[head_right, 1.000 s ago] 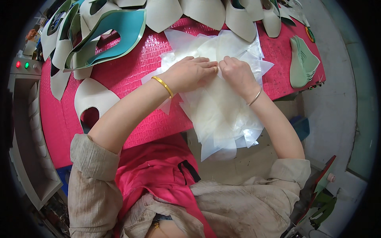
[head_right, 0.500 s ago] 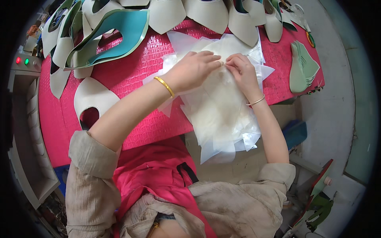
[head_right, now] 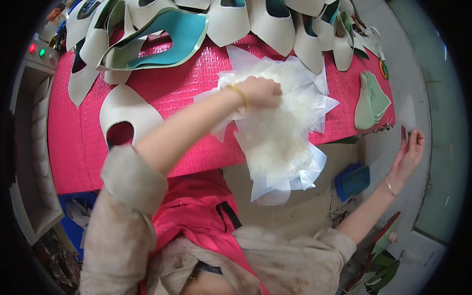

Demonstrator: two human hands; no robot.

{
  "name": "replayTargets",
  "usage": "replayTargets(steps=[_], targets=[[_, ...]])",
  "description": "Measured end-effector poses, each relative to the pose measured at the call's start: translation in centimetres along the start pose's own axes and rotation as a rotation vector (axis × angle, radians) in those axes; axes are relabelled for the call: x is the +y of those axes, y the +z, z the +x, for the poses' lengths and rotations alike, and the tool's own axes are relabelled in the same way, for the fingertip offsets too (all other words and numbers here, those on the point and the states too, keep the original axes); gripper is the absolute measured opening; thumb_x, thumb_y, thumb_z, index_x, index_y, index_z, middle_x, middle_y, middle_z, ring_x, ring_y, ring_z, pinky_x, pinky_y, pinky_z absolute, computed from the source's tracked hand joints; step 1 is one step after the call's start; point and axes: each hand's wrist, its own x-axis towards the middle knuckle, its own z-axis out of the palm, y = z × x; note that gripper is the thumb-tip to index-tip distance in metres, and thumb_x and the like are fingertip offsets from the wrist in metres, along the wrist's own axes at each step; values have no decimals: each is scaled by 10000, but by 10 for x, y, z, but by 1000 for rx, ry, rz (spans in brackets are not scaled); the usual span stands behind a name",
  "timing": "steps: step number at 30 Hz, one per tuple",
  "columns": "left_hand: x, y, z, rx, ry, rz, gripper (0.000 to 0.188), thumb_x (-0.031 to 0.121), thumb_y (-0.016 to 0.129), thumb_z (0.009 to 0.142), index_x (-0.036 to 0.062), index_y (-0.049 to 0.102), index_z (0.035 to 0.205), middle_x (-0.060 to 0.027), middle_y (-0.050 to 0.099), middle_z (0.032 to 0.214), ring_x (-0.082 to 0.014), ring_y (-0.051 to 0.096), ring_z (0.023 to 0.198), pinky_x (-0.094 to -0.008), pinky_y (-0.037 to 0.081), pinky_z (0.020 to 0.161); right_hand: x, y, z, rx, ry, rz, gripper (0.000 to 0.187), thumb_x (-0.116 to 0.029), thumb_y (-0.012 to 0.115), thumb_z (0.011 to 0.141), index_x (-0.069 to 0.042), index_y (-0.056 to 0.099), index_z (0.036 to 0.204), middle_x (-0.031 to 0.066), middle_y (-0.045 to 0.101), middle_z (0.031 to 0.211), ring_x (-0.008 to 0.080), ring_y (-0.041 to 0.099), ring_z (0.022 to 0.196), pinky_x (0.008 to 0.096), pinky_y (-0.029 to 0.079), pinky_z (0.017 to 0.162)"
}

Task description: The person assembles shoe components by hand, fitting a green insole into a white shoe upper and pressing the edges to secure them. They handle multiple shoe parts, including white uppers and green insoles, and organize them on a pink textured work surface. The person also sorts white foam pieces from a blue bin and places them into a white storage compartment.

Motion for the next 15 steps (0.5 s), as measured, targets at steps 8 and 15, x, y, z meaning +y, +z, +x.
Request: replayTargets(steps=[8, 15], targets=[[20, -36, -105, 152, -208, -947, 414, 305, 640, 769, -81, 626, 918, -140, 636, 792, -162, 598, 727, -274, 475, 635, -81, 214, -164, -948, -639, -454, 269, -36, 580, 785, 10, 584, 1050, 173, 586, 1086, 286, 581, 985, 334, 456, 825], [-17, -32, -246, 209, -286, -766, 253, 205, 572, 852, -41, 628, 855, -11, 595, 711, -67, 522, 624, -225, 424, 569, -78, 282, -195, -1042, 355, 181, 253, -106, 611, 817, 49, 571, 1012, 56, 612, 861, 110, 549, 734, 241, 446, 668]])
